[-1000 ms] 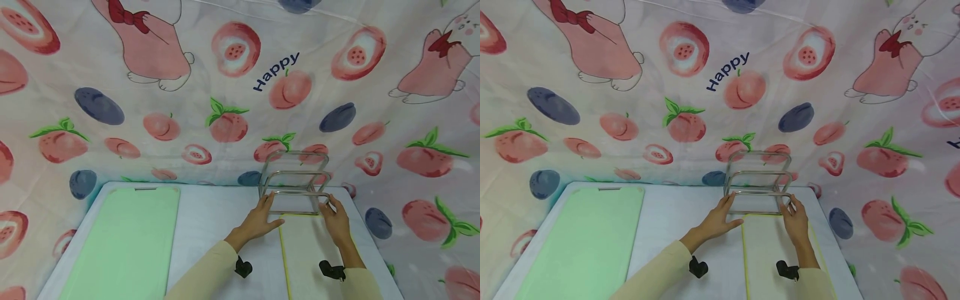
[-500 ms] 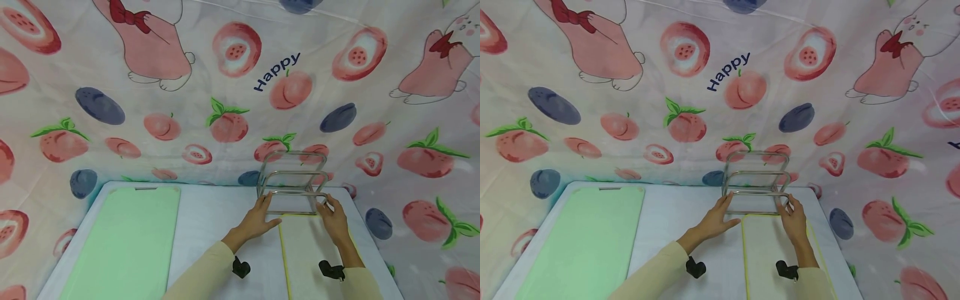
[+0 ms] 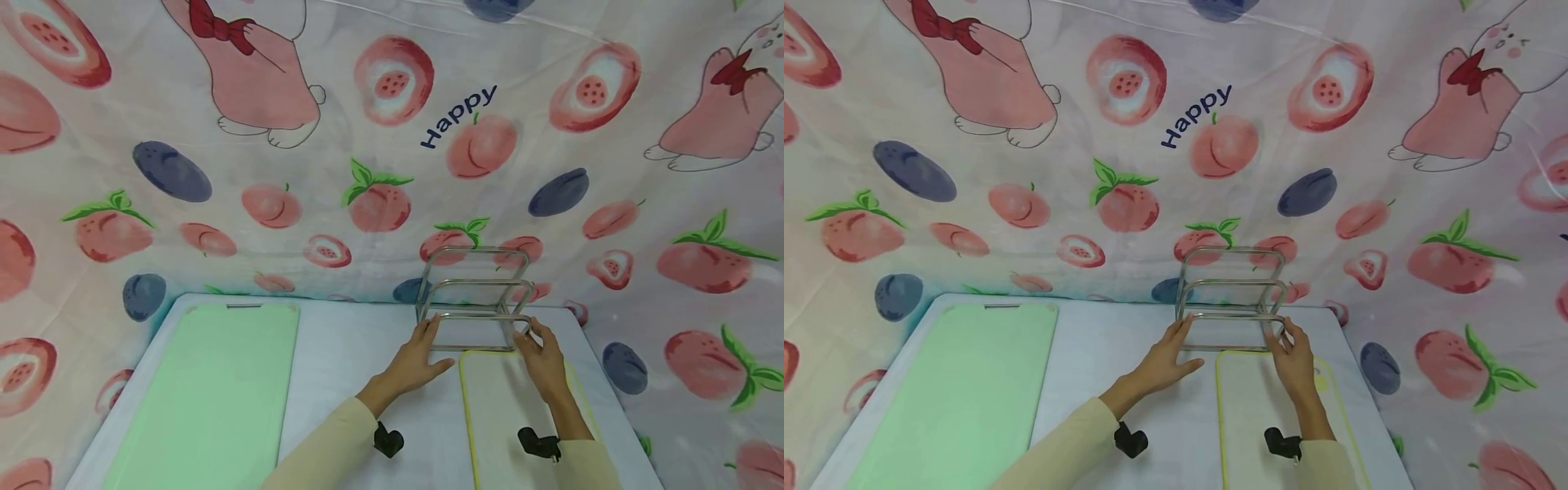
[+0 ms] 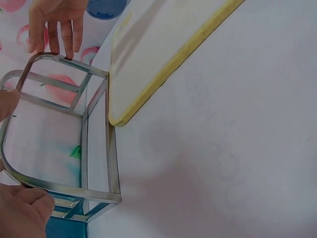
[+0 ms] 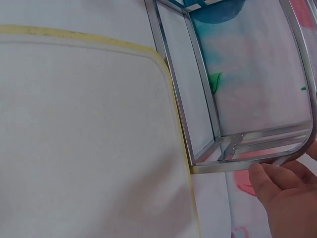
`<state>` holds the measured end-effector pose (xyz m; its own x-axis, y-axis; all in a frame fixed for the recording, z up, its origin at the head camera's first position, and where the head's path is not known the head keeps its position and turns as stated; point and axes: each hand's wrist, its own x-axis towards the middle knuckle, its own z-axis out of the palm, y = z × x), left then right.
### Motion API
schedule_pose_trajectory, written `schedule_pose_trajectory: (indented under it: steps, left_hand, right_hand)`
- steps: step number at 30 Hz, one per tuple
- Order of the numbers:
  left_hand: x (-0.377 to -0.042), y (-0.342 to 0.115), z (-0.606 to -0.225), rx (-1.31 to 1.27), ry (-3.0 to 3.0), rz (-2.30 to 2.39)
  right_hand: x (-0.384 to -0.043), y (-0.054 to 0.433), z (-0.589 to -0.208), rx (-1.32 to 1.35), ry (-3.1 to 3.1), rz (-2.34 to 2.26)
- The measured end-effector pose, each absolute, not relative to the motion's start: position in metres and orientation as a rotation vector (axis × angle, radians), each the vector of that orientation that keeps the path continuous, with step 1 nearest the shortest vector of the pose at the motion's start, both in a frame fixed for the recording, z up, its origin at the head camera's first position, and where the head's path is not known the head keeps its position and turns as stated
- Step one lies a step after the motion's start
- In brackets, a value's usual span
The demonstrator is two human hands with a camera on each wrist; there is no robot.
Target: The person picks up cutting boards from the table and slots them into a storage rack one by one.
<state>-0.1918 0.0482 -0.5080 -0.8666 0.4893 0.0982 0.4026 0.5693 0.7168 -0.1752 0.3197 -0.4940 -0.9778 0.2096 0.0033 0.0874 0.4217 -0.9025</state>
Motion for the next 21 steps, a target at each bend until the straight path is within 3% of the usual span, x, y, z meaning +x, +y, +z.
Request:
schedule_pose_trajectory:
  steps: [21]
  left_hand:
    - [-0.188,0.032,-0.514,0.73,2.71,1.268]
  right_hand:
    - [-0.175,0.307,-0.49,-0.225,-2.619,1.61]
